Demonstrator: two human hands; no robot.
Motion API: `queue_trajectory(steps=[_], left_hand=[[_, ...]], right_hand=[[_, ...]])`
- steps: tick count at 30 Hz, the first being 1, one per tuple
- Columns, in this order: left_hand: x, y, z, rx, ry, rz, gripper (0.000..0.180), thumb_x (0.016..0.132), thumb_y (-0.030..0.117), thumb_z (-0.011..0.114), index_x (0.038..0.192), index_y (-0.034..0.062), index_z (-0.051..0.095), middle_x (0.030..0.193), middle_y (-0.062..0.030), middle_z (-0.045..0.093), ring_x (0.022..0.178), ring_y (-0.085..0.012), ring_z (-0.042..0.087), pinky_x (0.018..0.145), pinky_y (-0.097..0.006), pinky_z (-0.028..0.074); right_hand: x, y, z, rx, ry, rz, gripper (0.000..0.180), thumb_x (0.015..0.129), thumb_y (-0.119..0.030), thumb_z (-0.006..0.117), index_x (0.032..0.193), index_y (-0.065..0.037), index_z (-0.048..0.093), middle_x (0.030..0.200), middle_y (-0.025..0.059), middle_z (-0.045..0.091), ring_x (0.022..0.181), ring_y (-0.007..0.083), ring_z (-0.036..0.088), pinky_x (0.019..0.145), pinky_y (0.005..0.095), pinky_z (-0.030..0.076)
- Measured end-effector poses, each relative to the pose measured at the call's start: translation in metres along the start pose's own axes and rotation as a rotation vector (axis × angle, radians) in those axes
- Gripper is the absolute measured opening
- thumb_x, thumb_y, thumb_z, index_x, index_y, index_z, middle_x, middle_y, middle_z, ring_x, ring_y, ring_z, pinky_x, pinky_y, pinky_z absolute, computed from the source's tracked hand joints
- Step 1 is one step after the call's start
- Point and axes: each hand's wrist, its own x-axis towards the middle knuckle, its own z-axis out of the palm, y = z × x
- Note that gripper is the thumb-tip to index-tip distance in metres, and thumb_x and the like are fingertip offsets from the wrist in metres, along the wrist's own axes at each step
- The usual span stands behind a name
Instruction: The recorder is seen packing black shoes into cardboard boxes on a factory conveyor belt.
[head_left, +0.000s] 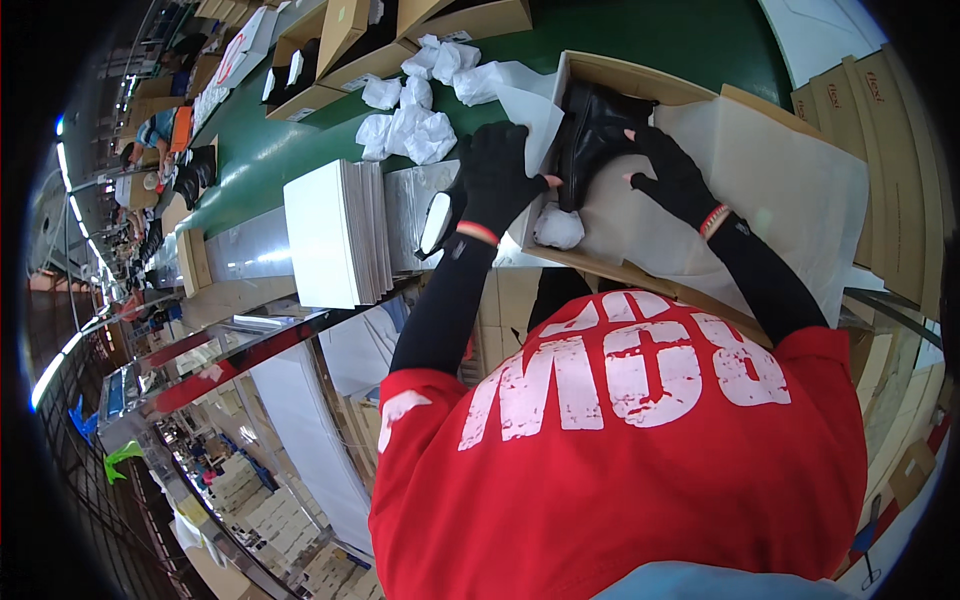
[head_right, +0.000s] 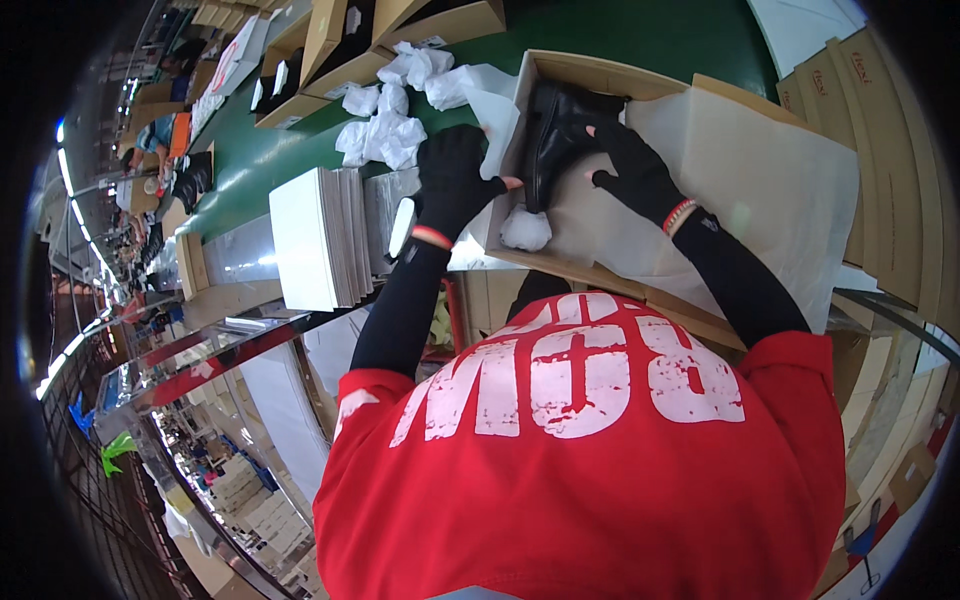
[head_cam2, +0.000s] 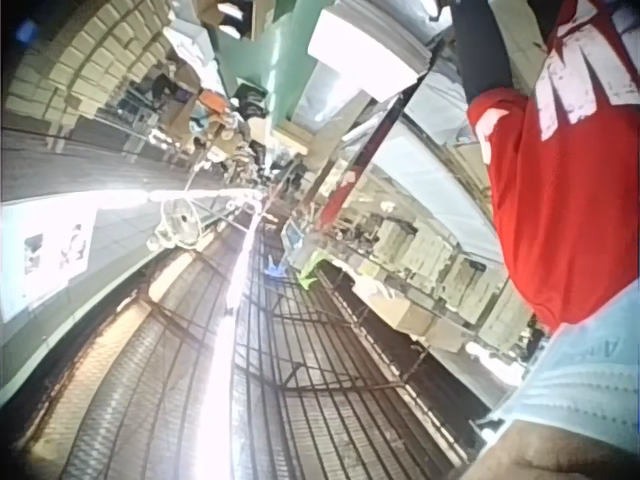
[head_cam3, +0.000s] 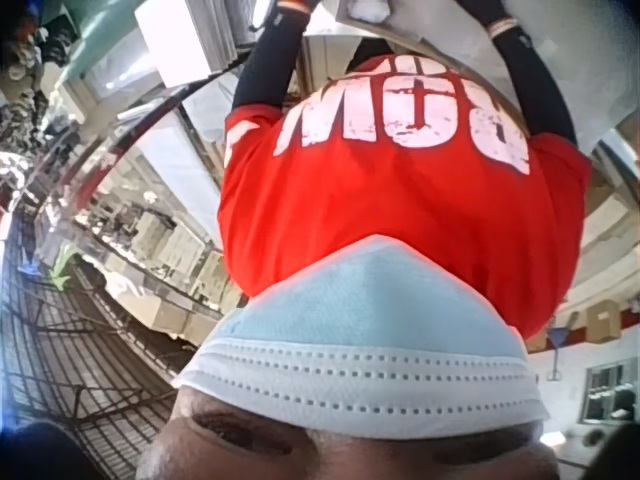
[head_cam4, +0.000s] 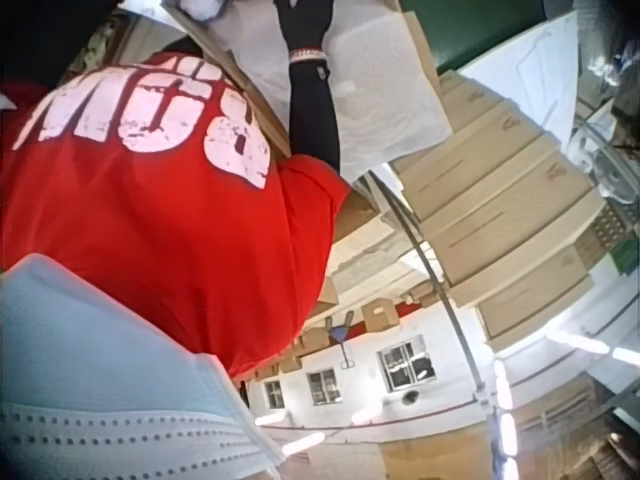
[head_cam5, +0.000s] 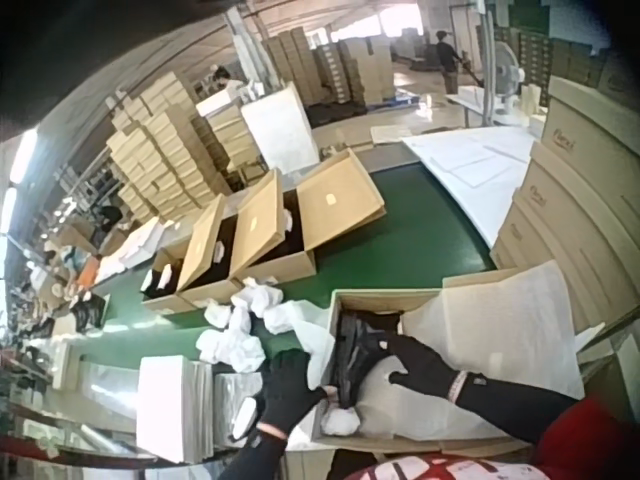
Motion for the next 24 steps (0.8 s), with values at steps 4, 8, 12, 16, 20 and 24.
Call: queue_trajectory(steps=[4, 8, 12, 16, 20, 24], left_hand=[[0.004, 0.004, 0.009, -0.267, 0.087, -0.072, 0.024, 0.075, 0.024, 0.073, 0.086, 0.0045, 0.064, 0.081, -0.0109, 0.061, 0.075, -0.0313, 0.057, 0.070, -0.041, 0.044], [-0.002, 0.091, -0.026, -0.699, -0.151, 0.063, 0.030, 0.074, 0.018, 0.075, 0.097, 0.0029, 0.062, 0.101, -0.0141, 0.063, 0.089, -0.0308, 0.061, 0.076, -0.037, 0.050], [-0.034, 0.127, 0.016, -0.631, -0.249, 0.428, 0.020, 0.081, 0.024, 0.066, 0.091, 0.0070, 0.061, 0.111, -0.0114, 0.062, 0.092, -0.0291, 0.062, 0.075, -0.038, 0.052], [-0.054, 0.119, 0.012, -0.660, -0.443, 0.290, 0.026, 0.081, 0.027, 0.068, 0.093, 0.0058, 0.062, 0.119, -0.0142, 0.059, 0.098, -0.0310, 0.061, 0.078, -0.039, 0.052], [-0.078, 0.109, 0.021, -0.672, -0.474, 0.085, 0.040, 0.085, 0.034, 0.066, 0.112, 0.0042, 0.061, 0.126, -0.0184, 0.055, 0.101, -0.0344, 0.061, 0.084, -0.040, 0.050], [-0.089, 0.120, 0.038, -0.712, -0.617, -0.034, 0.046, 0.087, 0.039, 0.062, 0.115, 0.0031, 0.060, 0.115, -0.0206, 0.060, 0.094, -0.0365, 0.063, 0.081, -0.040, 0.050]], right_hand=[[0.003, -0.019, -0.038, 0.380, -0.012, 0.324, 0.066, 0.084, -0.023, 0.072, 0.139, -0.007, 0.041, 0.130, 0.0065, 0.054, 0.109, 0.0140, 0.057, 0.089, 0.0275, 0.047], [0.015, 0.006, -0.063, 1.112, -0.039, 0.528, 0.067, 0.092, -0.056, 0.049, 0.138, -0.009, 0.041, 0.122, 0.0050, 0.057, 0.104, 0.0127, 0.057, 0.082, 0.0242, 0.048], [0.026, -0.057, -0.070, 0.625, -0.109, 0.356, 0.092, 0.080, -0.034, 0.072, 0.148, -0.003, 0.020, 0.142, 0.0158, 0.040, 0.128, 0.0261, 0.042, 0.104, 0.0362, 0.036], [-0.029, 0.015, -0.063, -0.167, 0.068, 0.287, 0.099, 0.073, -0.011, 0.072, 0.150, -0.002, 0.009, 0.153, 0.0228, 0.018, 0.135, 0.0355, 0.034, 0.108, 0.0391, 0.032], [-0.015, -0.027, -0.109, -0.616, 0.214, 0.347, 0.116, 0.064, -0.020, 0.081, 0.150, -0.004, 0.005, 0.154, 0.0184, 0.016, 0.138, 0.0390, 0.026, 0.108, 0.0582, 0.025], [0.019, -0.081, -0.063, -0.634, -0.231, 0.086, 0.126, 0.049, -0.040, 0.086, 0.148, -0.005, 0.016, 0.152, 0.0191, 0.022, 0.142, 0.0382, 0.016, 0.109, 0.0668, 0.008]])
